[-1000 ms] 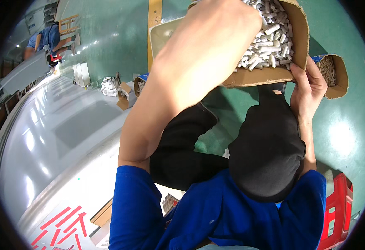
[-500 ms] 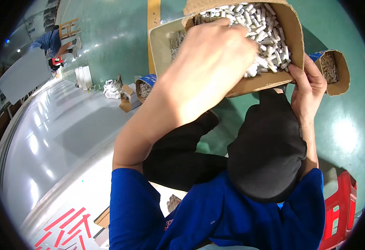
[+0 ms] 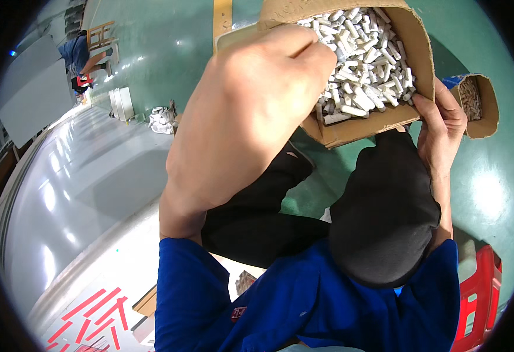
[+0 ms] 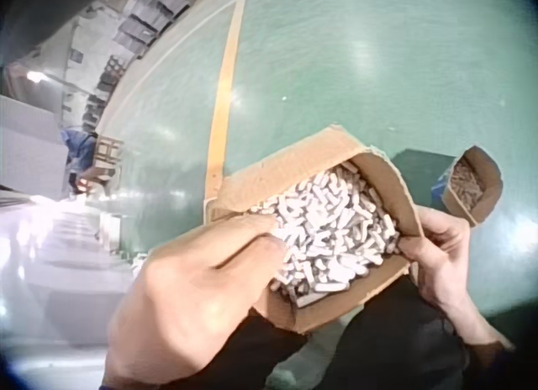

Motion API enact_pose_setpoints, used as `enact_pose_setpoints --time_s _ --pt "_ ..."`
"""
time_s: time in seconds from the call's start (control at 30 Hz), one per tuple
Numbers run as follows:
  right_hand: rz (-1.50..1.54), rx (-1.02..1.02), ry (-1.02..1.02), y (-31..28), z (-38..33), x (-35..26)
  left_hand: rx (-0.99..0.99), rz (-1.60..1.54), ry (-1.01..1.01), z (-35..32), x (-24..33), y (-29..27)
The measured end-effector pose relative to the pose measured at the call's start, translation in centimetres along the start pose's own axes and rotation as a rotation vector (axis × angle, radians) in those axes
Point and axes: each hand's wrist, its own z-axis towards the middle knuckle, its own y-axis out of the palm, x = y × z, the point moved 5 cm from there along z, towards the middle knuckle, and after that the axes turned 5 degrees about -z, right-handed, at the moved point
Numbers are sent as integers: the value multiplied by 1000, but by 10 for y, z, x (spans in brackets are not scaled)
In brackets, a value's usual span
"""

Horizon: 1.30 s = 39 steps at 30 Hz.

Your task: The person sits on the floor and sorts small white capsule-like objects from a cardboard box into a white plastic tray. They repeatedly scoop the items by hand, spread them in the tray, and transfer them between containers.

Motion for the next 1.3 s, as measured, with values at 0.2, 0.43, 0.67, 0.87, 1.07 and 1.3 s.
enact_pose_setpoints --time_s 0.2,0.43,0.67,0.87,1.07,1.3 --pt "14 6 7 2 0 -2 32 -3 8 -1 -2 -8" --pt "-339 162 -63 -31 14 -10 88 193 -53 -50 10 -32" --pt "-443 94 -65 -71 68 28 -139 -259 -62 -143 61 25" --pt "-356 121 131 -112 114 89 -299 -140 -40 -162 79 73" --pt "-697 -15 297 -140 156 164 -273 -100 -69 -184 82 75" --pt "-1931 -542 -319 9 210 43 -145 -271 -13 -209 78 77"
